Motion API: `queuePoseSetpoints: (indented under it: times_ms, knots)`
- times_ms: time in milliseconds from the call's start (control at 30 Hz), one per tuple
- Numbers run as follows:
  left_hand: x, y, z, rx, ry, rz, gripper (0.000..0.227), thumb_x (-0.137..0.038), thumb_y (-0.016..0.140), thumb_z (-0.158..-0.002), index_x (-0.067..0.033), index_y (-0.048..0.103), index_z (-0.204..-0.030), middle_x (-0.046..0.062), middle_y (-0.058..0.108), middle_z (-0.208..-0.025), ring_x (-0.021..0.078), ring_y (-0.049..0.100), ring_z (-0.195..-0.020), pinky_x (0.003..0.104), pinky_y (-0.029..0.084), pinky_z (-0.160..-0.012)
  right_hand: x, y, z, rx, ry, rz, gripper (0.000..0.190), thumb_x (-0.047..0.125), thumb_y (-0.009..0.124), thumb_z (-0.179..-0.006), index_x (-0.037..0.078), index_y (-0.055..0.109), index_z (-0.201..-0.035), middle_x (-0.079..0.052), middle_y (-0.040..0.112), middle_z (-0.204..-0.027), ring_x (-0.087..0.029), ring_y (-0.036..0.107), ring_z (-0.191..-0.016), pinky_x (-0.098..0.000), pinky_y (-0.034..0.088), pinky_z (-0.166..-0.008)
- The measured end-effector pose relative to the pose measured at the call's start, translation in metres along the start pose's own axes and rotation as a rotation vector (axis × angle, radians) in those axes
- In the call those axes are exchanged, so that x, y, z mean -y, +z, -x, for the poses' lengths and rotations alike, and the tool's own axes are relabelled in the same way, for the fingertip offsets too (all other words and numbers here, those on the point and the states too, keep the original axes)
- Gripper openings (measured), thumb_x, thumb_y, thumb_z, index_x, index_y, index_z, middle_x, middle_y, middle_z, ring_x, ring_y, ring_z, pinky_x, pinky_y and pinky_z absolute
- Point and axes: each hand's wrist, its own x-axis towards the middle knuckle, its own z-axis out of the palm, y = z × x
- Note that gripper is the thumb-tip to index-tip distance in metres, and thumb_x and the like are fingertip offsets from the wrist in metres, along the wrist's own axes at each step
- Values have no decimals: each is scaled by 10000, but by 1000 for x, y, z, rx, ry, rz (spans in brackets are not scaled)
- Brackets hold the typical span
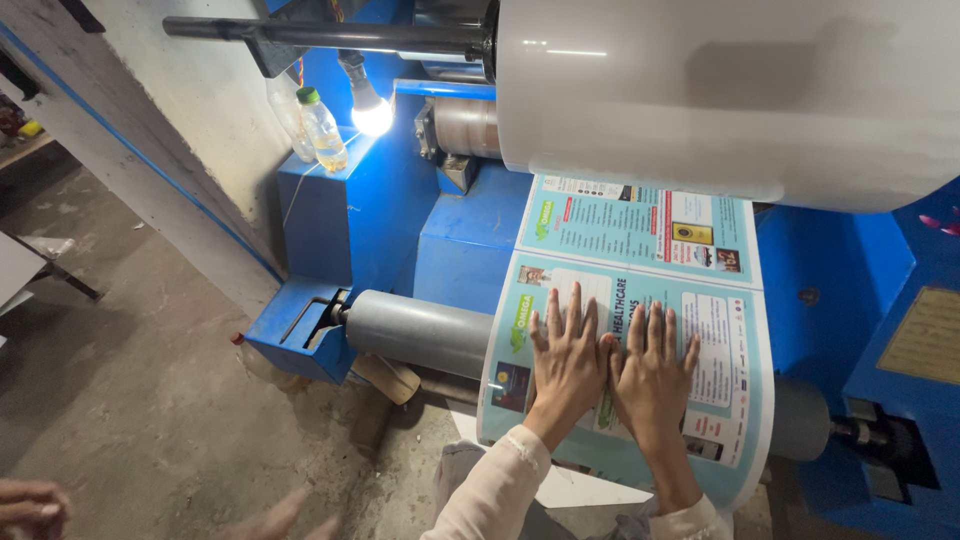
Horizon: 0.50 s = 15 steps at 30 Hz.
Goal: The person operates a blue laminating machine, feeding a large printed sheet into the rollers. They use both hands to smooth the sheet as it passes through the machine, ensuring it adheres properly to the plastic film.
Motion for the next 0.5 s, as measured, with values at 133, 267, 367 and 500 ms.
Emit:
queuePoseSetpoints:
  times_ms: [133,267,367,500]
  knots:
    - [-6,-14,20,-42,21,-6,551,-320,484,-1025,-9,492,-1480,212,294,-1658,443,208,-1541,618,92,-1193,12,-19,18,-43,17,-73,610,394,425,-1026,66,436,-1539,-177,430,-1590,-340,351,-1509,-600,187,-1241]
    - [-7,-17,43,-75,37,-11,571,-315,508,-1009,-19,486,-1496,197,294,-1664,436,211,-1539,628,82,-1184,18,-20,43,-76,38,-129,592,415,412,-1037,91,439,-1531,-181,427,-1592,-354,348,-1505,-629,168,-1230]
    - [1,-3,31,-33,38,-7,581,-329,508,-989,-38,481,-1492,198,264,-1661,432,193,-1532,668,77,-1156,6,-4,32,-69,-6,-108,575,414,402,-1024,155,445,-1536,-169,419,-1607,-349,344,-1506,-654,151,-1219]
    - [29,53,-36,222,-57,12,606,-412,431,-1023,-92,400,-1536,162,194,-1695,420,155,-1525,725,101,-1128,-29,45,-35,192,-37,-31,571,451,377,-1038,221,395,-1560,-137,323,-1645,-354,263,-1527,-659,137,-1201]
